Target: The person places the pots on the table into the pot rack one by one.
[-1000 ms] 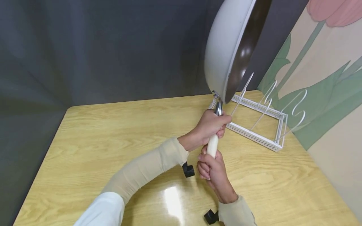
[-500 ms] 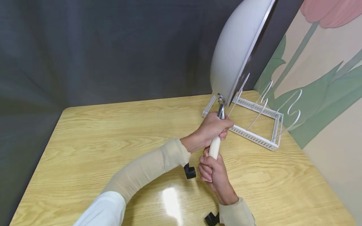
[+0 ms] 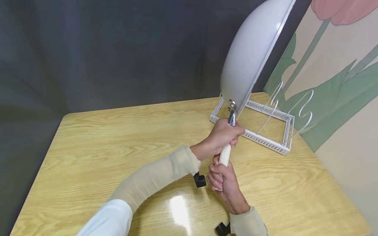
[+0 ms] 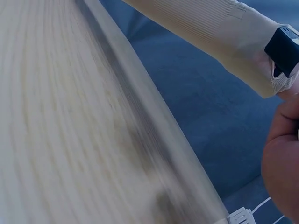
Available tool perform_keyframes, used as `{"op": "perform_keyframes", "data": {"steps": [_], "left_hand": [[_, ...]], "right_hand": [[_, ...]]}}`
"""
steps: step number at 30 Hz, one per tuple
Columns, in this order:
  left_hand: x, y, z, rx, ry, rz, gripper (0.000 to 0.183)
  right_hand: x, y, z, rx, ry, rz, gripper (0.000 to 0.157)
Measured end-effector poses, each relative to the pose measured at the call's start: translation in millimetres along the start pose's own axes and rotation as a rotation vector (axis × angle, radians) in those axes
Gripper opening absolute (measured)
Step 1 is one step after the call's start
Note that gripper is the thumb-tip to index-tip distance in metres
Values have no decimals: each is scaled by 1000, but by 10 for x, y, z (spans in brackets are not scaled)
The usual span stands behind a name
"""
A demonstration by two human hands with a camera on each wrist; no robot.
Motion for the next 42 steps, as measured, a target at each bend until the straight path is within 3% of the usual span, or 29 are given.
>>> {"op": "perform_keyframes", "data": {"steps": [6,18,26,35,42], "left_hand": [[21,50,43,65,-13,-48,24],[23,162,80,164,10,-77,25],[34,161,108,138,5,-101,27],[40,122,133,229,-14,-94,28],[36,80,182,239,-26,-103,25]], "right_hand": [[-45,-35,23,33,13,-17,37],[-118,-107,153,85,55,110,21],[-120,-136,153,98,69,131,21],[-119,-162,119,104,87,129,21],[-122,-162,69,100,92,118,20]]}}
Point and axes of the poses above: each hand's wrist, its own x-axis towards the middle knuckle, its own y-axis out of the palm, z = x × y, the point moved 2 cm from there along x, towards the middle knuckle, and after that the axes turned 3 degrees about z, right-handed, at the moved point
